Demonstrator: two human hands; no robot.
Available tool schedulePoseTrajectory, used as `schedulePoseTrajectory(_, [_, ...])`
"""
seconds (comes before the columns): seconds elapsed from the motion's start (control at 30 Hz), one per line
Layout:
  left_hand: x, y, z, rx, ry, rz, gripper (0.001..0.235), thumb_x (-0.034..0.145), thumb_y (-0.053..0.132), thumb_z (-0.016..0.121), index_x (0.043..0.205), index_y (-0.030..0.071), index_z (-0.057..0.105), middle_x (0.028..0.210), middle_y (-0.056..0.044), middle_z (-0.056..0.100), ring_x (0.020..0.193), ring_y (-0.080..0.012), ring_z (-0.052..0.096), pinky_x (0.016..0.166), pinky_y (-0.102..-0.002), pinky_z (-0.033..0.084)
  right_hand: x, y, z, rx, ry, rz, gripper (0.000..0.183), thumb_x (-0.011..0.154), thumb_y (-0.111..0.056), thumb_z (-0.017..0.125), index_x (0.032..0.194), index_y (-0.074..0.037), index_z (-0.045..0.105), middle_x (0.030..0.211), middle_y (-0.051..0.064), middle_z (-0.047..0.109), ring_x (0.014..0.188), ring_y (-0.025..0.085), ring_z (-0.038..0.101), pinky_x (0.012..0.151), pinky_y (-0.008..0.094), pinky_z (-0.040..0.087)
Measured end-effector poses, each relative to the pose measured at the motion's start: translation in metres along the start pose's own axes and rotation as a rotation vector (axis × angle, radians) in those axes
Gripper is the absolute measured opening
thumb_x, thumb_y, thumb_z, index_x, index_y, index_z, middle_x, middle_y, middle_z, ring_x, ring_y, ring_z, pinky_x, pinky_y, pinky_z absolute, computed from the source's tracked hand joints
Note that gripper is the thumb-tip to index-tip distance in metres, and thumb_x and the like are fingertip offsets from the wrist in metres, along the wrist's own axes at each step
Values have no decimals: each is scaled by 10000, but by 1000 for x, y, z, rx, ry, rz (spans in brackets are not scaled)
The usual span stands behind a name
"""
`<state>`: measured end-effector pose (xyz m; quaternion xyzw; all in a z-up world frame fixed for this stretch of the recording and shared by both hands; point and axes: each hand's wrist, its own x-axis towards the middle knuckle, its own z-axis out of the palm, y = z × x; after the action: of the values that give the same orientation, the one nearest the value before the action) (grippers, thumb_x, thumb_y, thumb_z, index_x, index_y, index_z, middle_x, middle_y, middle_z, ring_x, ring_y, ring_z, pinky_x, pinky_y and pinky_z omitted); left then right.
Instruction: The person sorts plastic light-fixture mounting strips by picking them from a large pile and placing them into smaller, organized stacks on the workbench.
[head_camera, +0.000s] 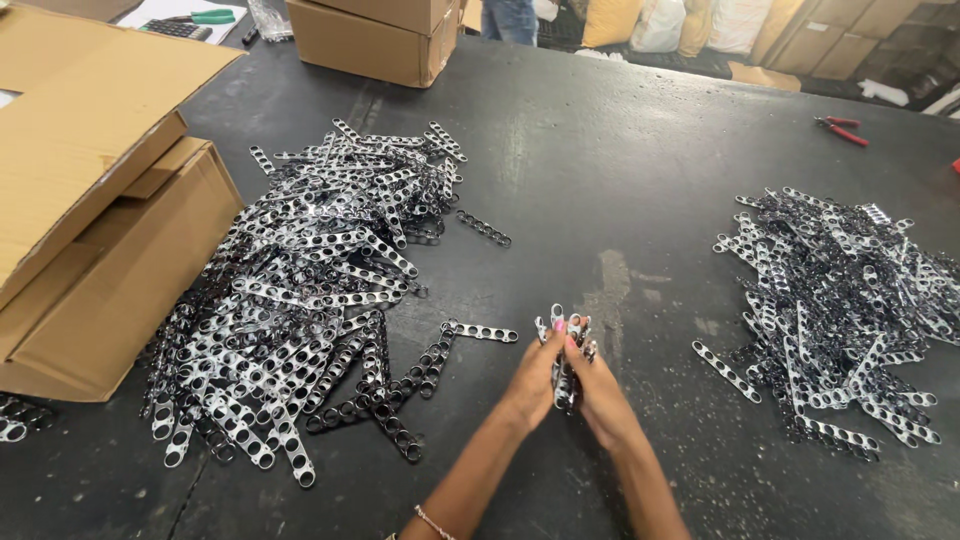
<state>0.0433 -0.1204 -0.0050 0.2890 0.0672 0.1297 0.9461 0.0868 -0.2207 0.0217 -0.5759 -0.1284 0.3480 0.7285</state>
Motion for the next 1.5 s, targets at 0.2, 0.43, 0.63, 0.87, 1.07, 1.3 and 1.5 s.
schedulePoseTrajectory(0.2, [-14,-16,14,-131,-14,-128,392,957,366,692,1262,163,553,1101,14,618,1053,-110,618,950,-311,498,-18,-12,-34,-487,-119,-8,430,907,-333,736,1209,-39,645,935,10,644,818,120,559,699,307,455])
schedulePoseTrajectory(0.43, [-24,-24,28,341,11,-166,804,844,284,741,1483,253,253,1292,-32,558,1236,-106,533,1019,-345,349,-3,-32,-199,-808,120,118,494,755,-373,798,1136,-64,736,911,51,756,746,145,677,650,342,565])
schedulePoseTrajectory(0.63, [-26,-7,30,350,-61,-19,621,878,326,705,1403,90,472,1196,-71,628,1141,-153,610,949,-355,442,45,-131,-367,-1567,779,128,791,750,-628,802,1149,39,654,1050,288,688,921,412,685,801,625,526])
schedulePoseTrajectory(0.87, [-40,12,34,31,-731,-164,437,1066,256,612,1373,-44,536,1104,-135,665,1026,-192,661,900,-281,508,77,-84,-175,-1350,411,-732,581,844,-382,781,1280,-18,656,1193,193,680,1123,320,633,999,461,506])
schedulePoseTrajectory(1.07, [-44,32,26,6,-972,-268,443,1084,258,603,1372,-72,539,1164,-161,683,1041,-222,679,878,-267,497,71,4,57,-1309,-524,-891,609,861,-238,727,1441,-147,565,1446,191,521,1329,387,452,1072,485,373])
schedulePoseTrajectory(1.3, [-47,98,9,622,-461,108,457,1039,365,579,1305,-3,627,1042,-162,712,965,-245,714,796,-350,575,81,57,44,-545,-487,-706,581,927,-551,453,1222,-124,714,1299,121,665,1183,329,647,948,417,514])
schedulePoseTrajectory(1.5, [-46,121,-47,1786,474,242,528,809,425,816,1129,34,665,1179,-175,655,1112,-348,625,916,-457,505,38,18,4,-1187,-220,-879,305,893,-70,663,1192,-92,716,1131,116,665,1094,295,606,962,395,484])
